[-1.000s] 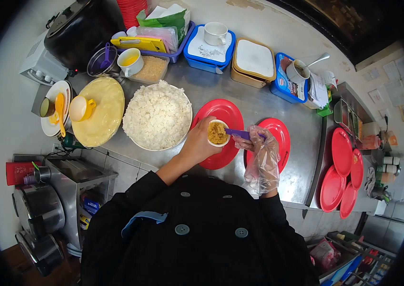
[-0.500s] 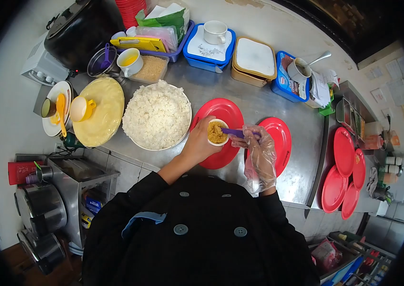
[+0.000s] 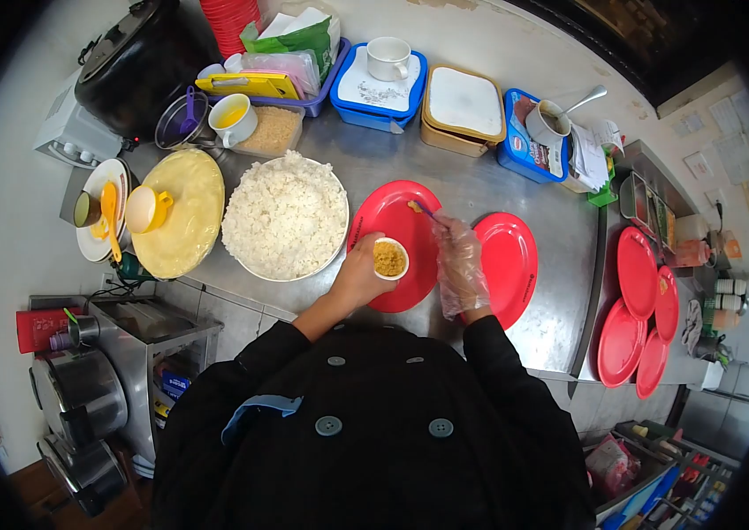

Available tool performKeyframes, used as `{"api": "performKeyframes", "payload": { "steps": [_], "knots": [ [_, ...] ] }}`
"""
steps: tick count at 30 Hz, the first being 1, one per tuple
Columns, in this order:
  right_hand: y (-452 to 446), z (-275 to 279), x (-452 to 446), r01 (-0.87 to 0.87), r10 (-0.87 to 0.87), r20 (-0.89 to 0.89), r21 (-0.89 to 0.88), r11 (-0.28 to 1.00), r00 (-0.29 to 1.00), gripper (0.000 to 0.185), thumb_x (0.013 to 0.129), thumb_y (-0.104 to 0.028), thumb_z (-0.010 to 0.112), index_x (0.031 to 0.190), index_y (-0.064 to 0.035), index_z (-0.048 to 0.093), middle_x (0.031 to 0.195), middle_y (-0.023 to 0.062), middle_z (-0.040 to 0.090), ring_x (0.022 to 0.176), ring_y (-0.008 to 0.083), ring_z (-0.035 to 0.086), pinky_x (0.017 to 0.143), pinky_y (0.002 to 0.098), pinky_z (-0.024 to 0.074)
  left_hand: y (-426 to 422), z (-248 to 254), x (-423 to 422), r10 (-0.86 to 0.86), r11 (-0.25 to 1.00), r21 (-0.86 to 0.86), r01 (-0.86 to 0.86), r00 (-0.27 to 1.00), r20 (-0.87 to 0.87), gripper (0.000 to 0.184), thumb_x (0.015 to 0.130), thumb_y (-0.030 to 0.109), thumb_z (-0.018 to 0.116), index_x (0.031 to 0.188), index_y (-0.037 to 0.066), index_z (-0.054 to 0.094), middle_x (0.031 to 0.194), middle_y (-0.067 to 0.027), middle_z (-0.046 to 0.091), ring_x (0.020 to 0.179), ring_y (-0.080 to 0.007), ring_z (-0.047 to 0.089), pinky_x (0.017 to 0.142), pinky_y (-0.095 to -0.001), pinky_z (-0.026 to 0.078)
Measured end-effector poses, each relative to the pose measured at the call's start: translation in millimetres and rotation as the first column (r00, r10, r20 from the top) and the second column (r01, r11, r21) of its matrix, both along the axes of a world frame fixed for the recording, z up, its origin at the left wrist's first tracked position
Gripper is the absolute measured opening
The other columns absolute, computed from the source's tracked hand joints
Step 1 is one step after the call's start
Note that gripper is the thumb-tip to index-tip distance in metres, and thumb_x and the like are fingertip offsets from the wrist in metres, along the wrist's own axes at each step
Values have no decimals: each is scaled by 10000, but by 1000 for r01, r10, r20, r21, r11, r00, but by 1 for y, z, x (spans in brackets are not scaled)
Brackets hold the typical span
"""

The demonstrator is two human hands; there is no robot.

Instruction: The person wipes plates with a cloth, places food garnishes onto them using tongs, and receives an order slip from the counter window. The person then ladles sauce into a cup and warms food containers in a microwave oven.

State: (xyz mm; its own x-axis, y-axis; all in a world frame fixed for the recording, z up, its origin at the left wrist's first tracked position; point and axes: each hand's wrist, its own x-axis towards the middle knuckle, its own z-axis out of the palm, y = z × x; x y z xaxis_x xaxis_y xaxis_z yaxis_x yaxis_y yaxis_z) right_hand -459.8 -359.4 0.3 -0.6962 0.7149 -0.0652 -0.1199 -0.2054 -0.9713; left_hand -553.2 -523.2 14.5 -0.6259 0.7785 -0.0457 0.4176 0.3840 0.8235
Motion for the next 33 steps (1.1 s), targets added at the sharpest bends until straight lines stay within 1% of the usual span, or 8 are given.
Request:
{"api": "performKeyframes", "payload": {
  "steps": [7,9,13,16,20,23,25,33],
  "knots": [
    [-4,23,8,-85,57,88,362,928,994,211,890,-43,526,1082,38,556,987,70,580,964,164,566,823,266,460,-1,2,-1,5,1000,7,-6,1000,3,733,585,153,761,1208,-20,414,1182,-219,499,1093,-356,504,930,-383,419],
    [-16,61,11,54,-54,-3,1,999,999,196,887,-20,528,1078,16,555,978,77,603,897,145,584,846,259,452,1,4,-2,7,999,43,-6,1000,-16,731,595,126,752,1220,-16,400,1197,-214,490,1104,-352,499,937,-382,414],
    [-23,114,39,-118,122,138,-35,992,983,160,889,-25,530,1035,32,561,988,104,615,900,166,610,808,277,489,7,14,-3,-23,995,95,29,997,-68,728,598,89,740,1227,-8,389,1188,-210,490,1100,-359,495,934,-391,414],
    [-29,111,50,-218,23,343,543,811,939,149,867,1,516,1000,53,560,899,164,640,807,205,661,682,287,515,13,24,0,-94,991,82,106,986,-139,733,591,66,738,1229,4,383,1164,-204,496,1086,-371,495,920,-406,420],
    [-32,121,56,-279,-29,437,622,731,899,138,864,5,546,991,52,568,962,140,620,801,178,649,711,280,522,26,27,9,-117,984,103,147,960,-253,739,596,72,747,1231,18,375,1140,-204,499,1057,-379,503,891,-416,436],
    [-32,110,58,-203,-36,435,489,848,900,149,868,5,506,998,63,550,875,177,633,796,203,662,688,294,526,33,27,17,-108,983,121,140,965,-239,737,605,83,753,1231,16,369,1132,-207,499,1048,-378,507,880,-417,443],
    [-30,96,59,39,-29,221,-41,998,975,169,880,10,486,1028,85,518,897,188,614,784,232,664,696,291,541,39,29,22,-106,982,126,139,966,-235,734,611,89,754,1230,14,367,1128,-210,499,1045,-379,507,876,-417,445],
    [-6,83,85,120,-98,94,-274,954,991,193,886,22,469,1060,104,477,926,217,590,827,282,661,735,311,561,61,23,32,-53,973,209,94,980,-192,649,634,136,766,1179,32,430,1097,-183,537,1033,-342,544,849,-397,460]
  ]
}}
